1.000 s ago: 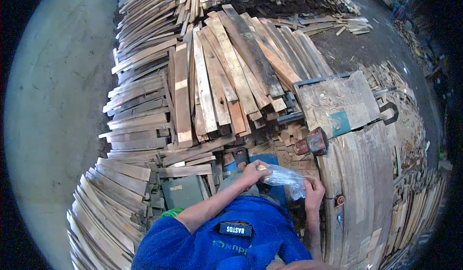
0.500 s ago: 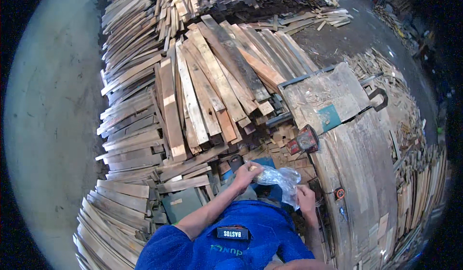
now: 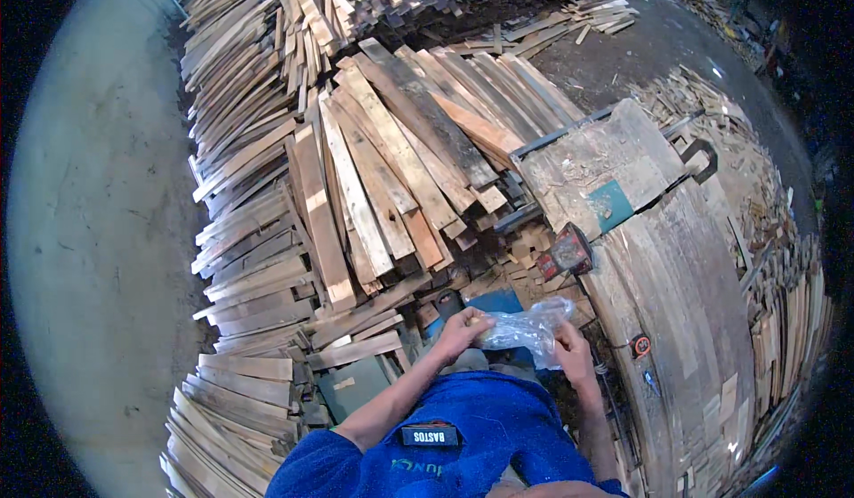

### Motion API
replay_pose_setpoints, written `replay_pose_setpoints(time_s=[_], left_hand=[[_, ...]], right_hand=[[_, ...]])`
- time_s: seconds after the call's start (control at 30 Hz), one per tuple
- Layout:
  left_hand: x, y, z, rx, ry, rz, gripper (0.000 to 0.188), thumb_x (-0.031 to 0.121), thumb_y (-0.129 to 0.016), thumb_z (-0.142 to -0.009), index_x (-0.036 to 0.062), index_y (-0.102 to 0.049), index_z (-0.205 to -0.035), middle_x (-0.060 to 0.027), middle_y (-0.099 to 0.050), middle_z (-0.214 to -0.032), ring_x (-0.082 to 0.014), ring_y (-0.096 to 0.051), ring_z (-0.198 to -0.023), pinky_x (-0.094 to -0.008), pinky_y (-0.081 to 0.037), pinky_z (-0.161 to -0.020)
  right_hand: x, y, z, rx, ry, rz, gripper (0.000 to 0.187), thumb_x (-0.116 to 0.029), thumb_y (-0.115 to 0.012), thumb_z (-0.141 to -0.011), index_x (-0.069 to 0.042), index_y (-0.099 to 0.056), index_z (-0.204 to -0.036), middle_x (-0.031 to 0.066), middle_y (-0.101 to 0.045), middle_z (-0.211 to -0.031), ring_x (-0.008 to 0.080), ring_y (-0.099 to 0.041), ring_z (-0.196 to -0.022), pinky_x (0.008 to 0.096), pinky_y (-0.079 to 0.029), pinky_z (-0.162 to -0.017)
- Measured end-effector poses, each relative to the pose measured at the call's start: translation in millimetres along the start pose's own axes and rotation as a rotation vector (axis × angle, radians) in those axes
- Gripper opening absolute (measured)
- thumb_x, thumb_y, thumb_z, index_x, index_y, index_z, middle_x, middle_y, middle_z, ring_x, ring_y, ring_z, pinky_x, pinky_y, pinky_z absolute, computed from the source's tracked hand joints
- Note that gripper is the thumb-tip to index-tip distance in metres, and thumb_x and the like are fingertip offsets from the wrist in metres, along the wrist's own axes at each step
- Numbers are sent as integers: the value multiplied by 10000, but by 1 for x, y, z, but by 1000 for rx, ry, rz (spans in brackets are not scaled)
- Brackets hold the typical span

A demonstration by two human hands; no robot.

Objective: Selecting and inspecting wooden planks from a large pile and placing them on a workbench.

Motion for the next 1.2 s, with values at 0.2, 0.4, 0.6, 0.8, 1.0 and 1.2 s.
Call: replay_pose_setpoints(time_s=[0.2, 0.4, 0.6, 0.8, 1.0, 1.2], left_hand=[[-21, 3, -8, -51, -63, -164, 349, 376, -687, -929, 38, -685, -1015, -2, -667, -862, -101, -609, -745, -276, -516, -658], [-3, -10, 5, -211, -66, -210, 318, 353, -637, -974, 36, -657, -961, 24, -587, -754, -79, -545, -681, -254, -460, -606], [-1, -15, 6, -273, -223, -332, 311, 353, -625, -985, 45, -660, -952, 36, -569, -738, -73, -516, -653, -238, -421, -588], [-20, -9, -6, -331, -40, -5, 300, 343, -626, -986, 60, -649, -1083, 11, -629, -907, -87, -579, -771, -244, -466, -633], [-3, -14, 5, -546, 15, 731, 573, 402, -597, -989, 53, -466, -1424, -113, -601, -1309, -245, -613, -1194, -472, -519, -1017], [8, -21, 9, -548, 262, 1044, 464, 281, -615, -985, 23, -511, -1358, -131, -633, -1231, -256, -656, -1120, -478, -589, -910]], right_hand=[[26, 5, -13, 3, 37, 109, 225, -113, -639, -934, -12, -713, -1120, -2, -661, -834, 68, -577, -720, 240, -465, -676], [24, 9, -6, -265, -89, -21, 224, -60, -616, -906, -11, -749, -1080, 1, -707, -883, 89, -626, -799, 246, -501, -737], [25, -5, -10, -335, 24, -57, 277, -42, -664, -886, -1, -715, -1156, 49, -714, -1066, 131, -647, -981, 285, -518, -877], [26, -8, -7, -299, 362, -19, 429, -104, -739, -841, 9, -618, -1236, 124, -668, -1192, 238, -615, -1123, 387, -485, -990], [-29, -13, 2, -153, 623, 179, 486, -156, -751, -835, 2, -609, -1271, 152, -661, -1202, 271, -632, -1096, 393, -504, -951], [-38, -11, 0, -131, 548, 160, 493, -170, -761, -827, 1, -609, -1263, 170, -660, -1200, 297, -633, -1098, 410, -500, -962]])
Point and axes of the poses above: each hand's wrist, its own z-axis away from the middle knuckle, its own y-axis out of the back of the hand, x = y × z, the point moved 2 cm from there along -z, towards the middle knuckle
